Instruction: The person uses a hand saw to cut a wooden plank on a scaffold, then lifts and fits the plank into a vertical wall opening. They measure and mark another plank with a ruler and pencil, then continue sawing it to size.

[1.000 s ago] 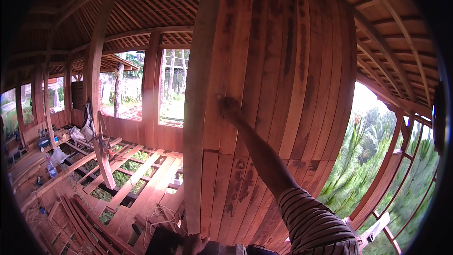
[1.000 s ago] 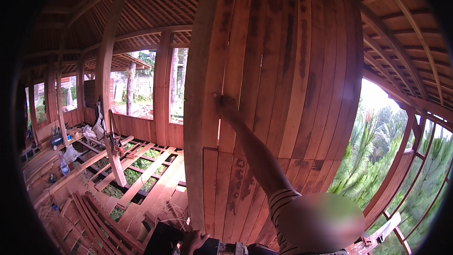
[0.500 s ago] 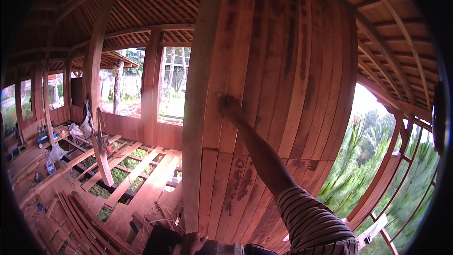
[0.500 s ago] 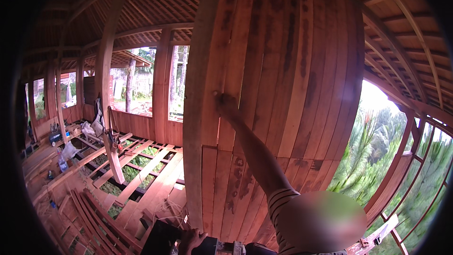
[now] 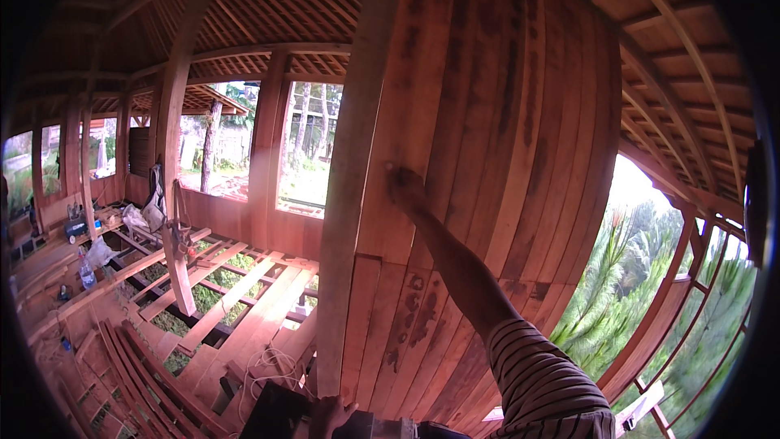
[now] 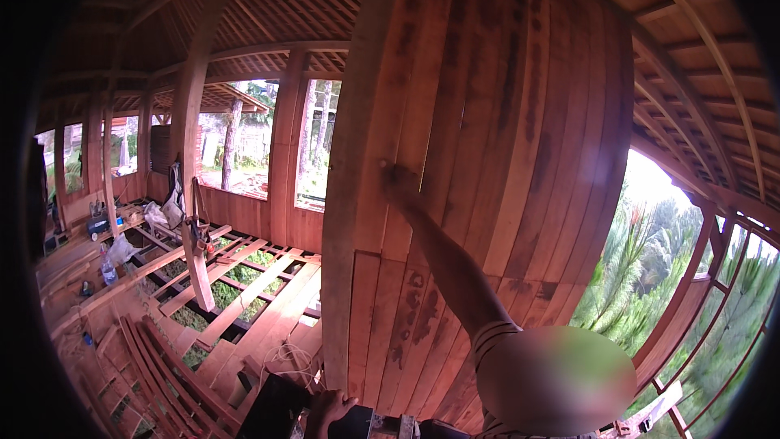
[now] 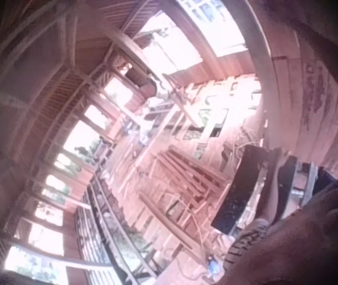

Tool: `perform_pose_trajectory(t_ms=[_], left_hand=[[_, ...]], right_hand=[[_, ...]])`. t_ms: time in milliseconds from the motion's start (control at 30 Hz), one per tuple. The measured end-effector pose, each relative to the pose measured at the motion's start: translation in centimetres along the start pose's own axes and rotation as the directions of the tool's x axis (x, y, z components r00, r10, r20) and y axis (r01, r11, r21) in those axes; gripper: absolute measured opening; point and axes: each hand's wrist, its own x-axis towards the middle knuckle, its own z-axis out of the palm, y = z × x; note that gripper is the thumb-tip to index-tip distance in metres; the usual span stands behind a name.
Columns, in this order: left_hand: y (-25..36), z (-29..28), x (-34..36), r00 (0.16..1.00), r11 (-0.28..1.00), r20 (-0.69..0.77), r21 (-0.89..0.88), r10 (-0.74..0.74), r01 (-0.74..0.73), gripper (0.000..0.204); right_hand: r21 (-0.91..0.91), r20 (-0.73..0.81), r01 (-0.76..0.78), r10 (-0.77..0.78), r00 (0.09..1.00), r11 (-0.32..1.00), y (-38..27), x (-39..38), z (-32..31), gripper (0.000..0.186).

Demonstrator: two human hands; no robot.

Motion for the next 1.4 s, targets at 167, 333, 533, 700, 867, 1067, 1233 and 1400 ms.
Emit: perform_pose_trajectory(t_ms=[167,333,533,700,867,1067,1233,1400], left_hand=[[0.0,0.1,0.2,1.0,1.0,-0.004,0.029,-0.006,0.006,0.058],[0.4,-0.7,-0.3,0.999,0.999,-0.012,0.006,-0.035,0.035,0.058],[-0.2,0.4,0.0,0.999,1.0,-0.034,0.016,-0.004,0.005,0.059],[0.1,0.1,-0.2,0.999,0.999,-0.017,0.0,-0.039,0.039,0.058],[-0.5,0.2,-1.2,0.998,0.999,-0.058,0.04,-0.026,0.028,0.056],[-0.3,0.8,-0.4,0.993,0.998,-0.104,0.016,-0.054,0.056,0.052],[0.0,0.9,-0.4,0.989,0.999,-0.143,0.003,-0.036,0.037,0.052],[0.7,0.2,-0.5,0.994,0.999,-0.11,0.05,-0.003,0.009,0.051]], right_hand=[[-0.055,0.087,0.014,-0.01,0.996,0.998,-0.1,-0.8,0.7,0.064],[0.023,0.155,-0.171,0.166,0.974,0.985,-2.3,-1.5,-0.2,0.057],[-0.016,0.111,-0.117,0.118,0.987,0.993,-1.8,-1.6,-0.1,0.059],[0.059,-0.156,0.079,-0.069,0.985,0.995,-1.3,0.1,0.1,0.062],[0.259,0.085,-0.162,0.145,0.986,0.952,-2.4,0.1,0.4,0.062],[0.084,0.136,-0.202,0.19,0.972,0.976,-2.3,1.4,0.4,0.062],[-0.106,0.074,-0.135,0.143,0.987,0.985,0.9,2.9,1.2,0.069],[-0.05,0.061,-0.138,0.141,0.988,0.989,1.3,2.5,0.7,0.066]])
